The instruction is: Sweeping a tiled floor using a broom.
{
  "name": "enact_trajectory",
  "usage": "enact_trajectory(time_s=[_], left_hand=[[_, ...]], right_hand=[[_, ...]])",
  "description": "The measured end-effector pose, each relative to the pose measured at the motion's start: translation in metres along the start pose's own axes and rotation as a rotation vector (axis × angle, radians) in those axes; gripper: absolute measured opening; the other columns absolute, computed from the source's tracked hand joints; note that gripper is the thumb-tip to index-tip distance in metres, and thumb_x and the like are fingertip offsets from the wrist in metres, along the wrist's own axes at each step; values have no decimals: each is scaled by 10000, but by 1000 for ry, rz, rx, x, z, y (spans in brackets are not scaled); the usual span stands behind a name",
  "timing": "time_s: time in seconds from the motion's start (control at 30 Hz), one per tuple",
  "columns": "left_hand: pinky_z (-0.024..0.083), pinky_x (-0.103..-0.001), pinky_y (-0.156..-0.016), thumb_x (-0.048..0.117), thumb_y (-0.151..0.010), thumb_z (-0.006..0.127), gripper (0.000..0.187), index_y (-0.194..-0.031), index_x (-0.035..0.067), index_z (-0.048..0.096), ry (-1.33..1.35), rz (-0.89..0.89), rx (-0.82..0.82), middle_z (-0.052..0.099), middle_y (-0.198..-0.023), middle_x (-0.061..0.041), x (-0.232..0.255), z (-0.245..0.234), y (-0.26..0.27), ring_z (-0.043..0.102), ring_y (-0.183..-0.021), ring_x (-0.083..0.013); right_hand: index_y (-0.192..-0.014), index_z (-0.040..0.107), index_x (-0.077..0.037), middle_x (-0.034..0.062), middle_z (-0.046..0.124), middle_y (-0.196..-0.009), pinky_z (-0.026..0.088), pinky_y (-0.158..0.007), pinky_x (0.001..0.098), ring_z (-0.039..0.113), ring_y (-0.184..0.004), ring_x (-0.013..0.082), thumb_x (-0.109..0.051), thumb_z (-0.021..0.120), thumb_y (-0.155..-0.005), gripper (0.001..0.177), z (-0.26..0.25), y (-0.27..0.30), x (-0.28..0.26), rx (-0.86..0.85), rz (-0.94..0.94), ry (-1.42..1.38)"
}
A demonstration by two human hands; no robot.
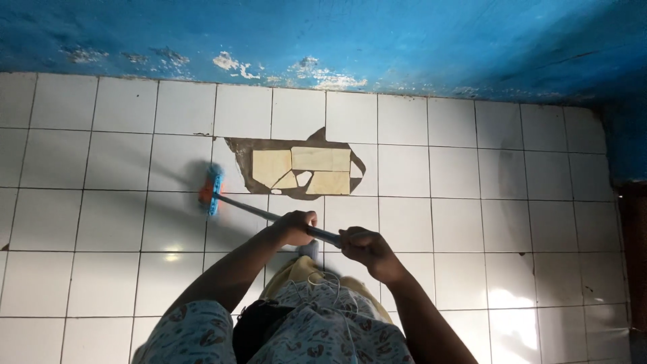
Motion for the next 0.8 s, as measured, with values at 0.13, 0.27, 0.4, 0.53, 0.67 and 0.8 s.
enact_trajectory(time_s=[0.13, 0.27, 0.4, 0.53, 0.67, 0.8], left_hand=[[568, -381, -705, 95, -836, 656, 318, -1140, 125, 569, 109, -118, -123, 688, -894, -105, 44, -35, 10, 689, -848, -256], [557, -353, -626, -60, -807, 591, 369, -1133, 112, 570, 269, 90, -96, 678, -860, -92, 99, -43, -2, 686, -773, -223], [512, -428, -650, -34, -734, 708, 332, -1036, 81, 633, 242, 480, 170, 678, -815, -142, 129, -7, -61, 647, -790, -289], [546, -429, -739, 100, -960, 646, 74, -1026, 91, 613, 427, 650, 168, 706, -868, -115, 151, 3, -118, 699, -812, -284], [543, -439, -782, 159, -961, 671, 101, -1022, 85, 640, 264, 661, 91, 730, -909, -133, 174, -24, -158, 703, -880, -314], [542, -436, -814, 175, -925, 670, 148, -1049, 101, 639, 207, 688, 142, 735, -901, -116, 209, -68, -184, 716, -897, -299]], right_hand=[[-851, 553, 10, 120, 584, -823, 481, -883, 409, 559, -784, 240, 55, 644, -950, 142, 19, -26, -59, -12, -8, 139], [-614, 519, -5, 84, 524, -566, 407, -568, 382, 497, -554, 229, -3, 718, -836, 298, 20, -28, -136, -67, -12, 639], [-533, 420, 12, 104, 449, -486, 397, -574, 396, 418, -512, 255, -5, 726, -772, 389, 14, -26, -163, 20, 167, 790], [-587, 552, -45, 76, 569, -533, 455, -552, 367, 545, -490, 205, -114, 712, -787, 265, 7, -52, -162, -70, 483, 1034], [-572, 529, -48, 92, 584, -583, 447, -604, 372, 544, -604, 227, -104, 714, -788, 289, -23, -55, -154, 21, 223, 1147], [-659, 543, -60, 109, 543, -655, 432, -599, 399, 518, -673, 261, -128, 778, -729, 254, -61, -66, -211, 26, 90, 1053]])
Point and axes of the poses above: each hand's wrist, its own y-axis away from the middle knuckle, its own z-axis out of the palm, x = y × z, the point moved 1 cm from there along -y, towards the middle knuckle
